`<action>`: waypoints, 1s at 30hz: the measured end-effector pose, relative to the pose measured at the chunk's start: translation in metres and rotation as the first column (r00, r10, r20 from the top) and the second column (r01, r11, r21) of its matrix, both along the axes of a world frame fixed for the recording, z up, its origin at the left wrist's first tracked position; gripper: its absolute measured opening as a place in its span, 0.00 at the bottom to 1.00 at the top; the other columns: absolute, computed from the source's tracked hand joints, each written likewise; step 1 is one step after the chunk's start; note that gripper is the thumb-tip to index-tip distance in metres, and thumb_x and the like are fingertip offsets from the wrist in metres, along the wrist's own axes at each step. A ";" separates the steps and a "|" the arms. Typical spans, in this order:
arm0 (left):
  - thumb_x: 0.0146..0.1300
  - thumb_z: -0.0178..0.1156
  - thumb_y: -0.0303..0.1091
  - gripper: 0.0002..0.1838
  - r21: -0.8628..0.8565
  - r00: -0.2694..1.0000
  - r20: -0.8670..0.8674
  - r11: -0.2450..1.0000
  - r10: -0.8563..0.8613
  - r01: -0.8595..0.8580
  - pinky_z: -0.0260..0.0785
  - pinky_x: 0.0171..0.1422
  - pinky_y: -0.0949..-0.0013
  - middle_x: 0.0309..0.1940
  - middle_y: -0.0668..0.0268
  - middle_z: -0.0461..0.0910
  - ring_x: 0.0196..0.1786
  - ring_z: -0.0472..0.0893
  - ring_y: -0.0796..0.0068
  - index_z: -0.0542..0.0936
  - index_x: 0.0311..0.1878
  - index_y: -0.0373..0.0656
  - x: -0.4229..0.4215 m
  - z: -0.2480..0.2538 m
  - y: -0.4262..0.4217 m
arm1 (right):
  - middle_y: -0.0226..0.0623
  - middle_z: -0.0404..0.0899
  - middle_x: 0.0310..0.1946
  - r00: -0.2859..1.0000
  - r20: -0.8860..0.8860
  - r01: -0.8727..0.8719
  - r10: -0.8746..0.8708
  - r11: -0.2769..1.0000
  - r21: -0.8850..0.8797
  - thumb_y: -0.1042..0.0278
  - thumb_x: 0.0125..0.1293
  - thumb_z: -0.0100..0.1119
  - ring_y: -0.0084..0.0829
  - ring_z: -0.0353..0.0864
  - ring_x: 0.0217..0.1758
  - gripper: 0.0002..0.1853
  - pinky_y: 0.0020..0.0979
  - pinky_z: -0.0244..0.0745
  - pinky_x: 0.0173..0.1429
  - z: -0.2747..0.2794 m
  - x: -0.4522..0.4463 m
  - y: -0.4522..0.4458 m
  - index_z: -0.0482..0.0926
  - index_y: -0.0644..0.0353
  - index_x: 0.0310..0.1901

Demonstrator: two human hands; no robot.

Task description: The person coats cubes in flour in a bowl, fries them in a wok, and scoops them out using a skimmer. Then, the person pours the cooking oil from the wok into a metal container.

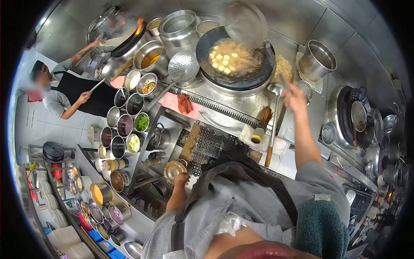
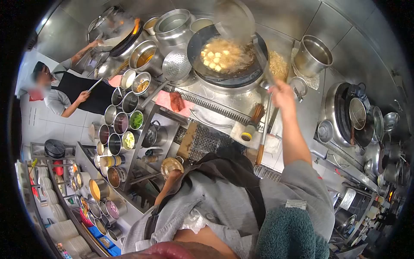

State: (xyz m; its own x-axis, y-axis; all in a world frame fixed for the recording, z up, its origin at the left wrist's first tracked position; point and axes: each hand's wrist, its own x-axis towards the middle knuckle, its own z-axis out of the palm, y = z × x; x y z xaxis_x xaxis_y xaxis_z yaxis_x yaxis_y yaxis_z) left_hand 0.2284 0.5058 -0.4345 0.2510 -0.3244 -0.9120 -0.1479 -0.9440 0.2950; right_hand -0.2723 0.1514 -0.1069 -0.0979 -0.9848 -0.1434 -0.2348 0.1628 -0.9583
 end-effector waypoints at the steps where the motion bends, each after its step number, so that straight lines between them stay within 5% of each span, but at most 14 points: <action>1: 0.57 0.51 0.27 0.18 0.111 0.996 0.048 0.991 -0.081 0.076 0.71 0.27 0.67 0.34 0.67 0.78 0.28 0.78 0.72 0.72 0.52 0.45 0.000 -0.013 0.009 | 0.29 0.76 0.22 0.995 0.096 -0.039 0.038 0.999 0.010 0.77 0.56 0.47 0.16 0.61 0.10 0.24 0.23 0.52 0.11 -0.004 0.019 0.013 0.74 0.50 0.56; 3: 0.60 0.48 0.30 0.14 0.158 0.983 -0.063 0.971 -0.173 0.181 0.71 0.28 0.65 0.36 0.67 0.78 0.31 0.78 0.71 0.73 0.49 0.47 0.009 -0.026 0.021 | 0.33 0.77 0.23 0.976 0.173 -0.157 0.130 0.976 0.148 0.75 0.56 0.49 0.21 0.67 0.14 0.24 0.27 0.62 0.17 -0.016 0.045 0.023 0.74 0.50 0.56; 5: 0.60 0.49 0.32 0.13 0.065 0.989 -0.012 0.987 -0.145 0.146 0.71 0.30 0.65 0.37 0.66 0.79 0.32 0.79 0.70 0.75 0.47 0.47 0.005 -0.017 0.024 | 0.36 0.79 0.27 0.898 -0.281 -0.334 0.339 0.940 0.068 0.75 0.57 0.47 0.22 0.71 0.16 0.25 0.27 0.66 0.22 -0.026 0.056 0.026 0.70 0.55 0.59; 6: 0.59 0.49 0.33 0.13 0.022 0.991 0.005 0.990 -0.137 0.137 0.71 0.31 0.65 0.37 0.66 0.79 0.33 0.79 0.69 0.75 0.46 0.47 0.007 -0.013 0.023 | 0.46 0.80 0.32 0.791 -0.557 -0.362 0.255 0.928 -0.088 0.72 0.57 0.49 0.35 0.80 0.29 0.23 0.34 0.72 0.38 -0.037 0.053 0.028 0.71 0.56 0.57; 9: 0.59 0.51 0.36 0.12 -0.073 0.992 0.015 0.990 -0.122 0.123 0.71 0.34 0.64 0.38 0.64 0.80 0.34 0.80 0.67 0.77 0.44 0.46 0.011 -0.009 0.020 | 0.53 0.78 0.38 0.691 -0.697 -0.275 0.189 0.961 -0.012 0.70 0.56 0.49 0.47 0.78 0.43 0.22 0.38 0.70 0.50 -0.024 0.026 0.040 0.72 0.57 0.56; 15: 0.58 0.53 0.42 0.13 -0.223 0.975 0.071 0.949 -0.210 0.221 0.72 0.39 0.63 0.39 0.61 0.81 0.38 0.81 0.64 0.81 0.38 0.46 0.036 -0.047 0.040 | 0.54 0.78 0.38 0.659 -0.752 -0.216 0.018 0.962 -0.166 0.73 0.56 0.49 0.50 0.77 0.45 0.21 0.40 0.70 0.51 -0.005 -0.004 0.054 0.73 0.55 0.54; 17: 0.57 0.54 0.44 0.14 -0.398 0.865 0.246 0.768 -0.437 0.502 0.72 0.41 0.63 0.39 0.60 0.81 0.40 0.81 0.63 0.82 0.37 0.46 0.065 -0.080 0.057 | 0.54 0.78 0.38 0.664 -0.748 -0.187 -0.013 0.965 -0.183 0.73 0.55 0.49 0.50 0.77 0.45 0.21 0.40 0.70 0.51 0.009 -0.004 0.055 0.74 0.56 0.54; 18: 0.57 0.55 0.45 0.15 -0.494 0.715 0.442 0.519 -0.541 0.698 0.73 0.42 0.63 0.40 0.60 0.82 0.40 0.81 0.62 0.83 0.36 0.46 0.070 -0.053 0.044 | 0.54 0.78 0.38 0.711 -0.702 -0.139 -0.039 0.971 -0.195 0.73 0.55 0.49 0.51 0.77 0.45 0.21 0.40 0.70 0.51 0.014 -0.005 0.055 0.74 0.56 0.53; 20: 0.57 0.54 0.44 0.14 -0.389 0.848 0.303 0.755 -0.435 0.527 0.72 0.43 0.63 0.40 0.60 0.81 0.40 0.81 0.62 0.83 0.36 0.46 0.072 -0.076 0.074 | 0.55 0.78 0.37 0.755 -0.652 -0.086 -0.068 0.975 -0.203 0.73 0.54 0.49 0.51 0.76 0.46 0.21 0.41 0.70 0.51 0.018 -0.005 0.049 0.74 0.56 0.53; 24: 0.58 0.54 0.42 0.13 -0.492 0.891 0.376 0.760 -0.255 0.425 0.72 0.43 0.64 0.40 0.59 0.81 0.40 0.81 0.63 0.83 0.36 0.46 0.064 -0.073 0.080 | 0.53 0.78 0.36 0.614 -0.756 0.031 -0.228 0.964 -0.265 0.72 0.55 0.47 0.49 0.78 0.42 0.22 0.40 0.71 0.49 -0.001 0.006 0.011 0.73 0.56 0.54; 27: 0.59 0.53 0.40 0.12 -0.174 0.155 0.685 0.047 -0.712 0.984 0.72 0.43 0.66 0.41 0.60 0.81 0.41 0.81 0.66 0.83 0.38 0.46 0.088 -0.069 0.066 | 0.49 0.79 0.27 0.481 -0.806 -0.045 -0.345 0.909 -0.415 0.75 0.56 0.44 0.44 0.80 0.28 0.22 0.38 0.75 0.36 -0.039 0.022 -0.014 0.72 0.59 0.55; 28: 0.58 0.53 0.38 0.12 -0.267 0.471 0.471 0.388 -0.746 0.882 0.72 0.43 0.66 0.40 0.60 0.81 0.40 0.81 0.66 0.82 0.37 0.45 0.081 -0.074 0.073 | 0.47 0.78 0.24 0.759 -0.606 0.135 -0.237 0.969 -0.209 0.77 0.55 0.46 0.41 0.78 0.22 0.18 0.37 0.73 0.28 -0.045 0.036 -0.018 0.73 0.63 0.49; 29: 0.57 0.54 0.37 0.11 -0.314 0.814 0.227 0.752 -0.534 0.580 0.72 0.42 0.67 0.39 0.61 0.82 0.40 0.81 0.65 0.82 0.37 0.44 0.061 -0.047 0.072 | 0.46 0.77 0.20 0.936 -0.298 0.217 -0.189 0.974 0.063 0.78 0.54 0.48 0.39 0.76 0.17 0.15 0.36 0.70 0.21 -0.052 0.048 -0.020 0.75 0.66 0.44; 30: 0.56 0.54 0.35 0.11 -0.276 0.975 0.099 0.936 -0.198 0.218 0.72 0.42 0.67 0.38 0.61 0.82 0.39 0.81 0.65 0.82 0.36 0.43 0.031 0.005 0.064 | 0.42 0.74 0.18 0.979 -0.169 0.137 -0.117 0.985 0.109 0.80 0.54 0.48 0.32 0.71 0.13 0.12 0.32 0.65 0.16 -0.058 0.058 -0.023 0.74 0.67 0.41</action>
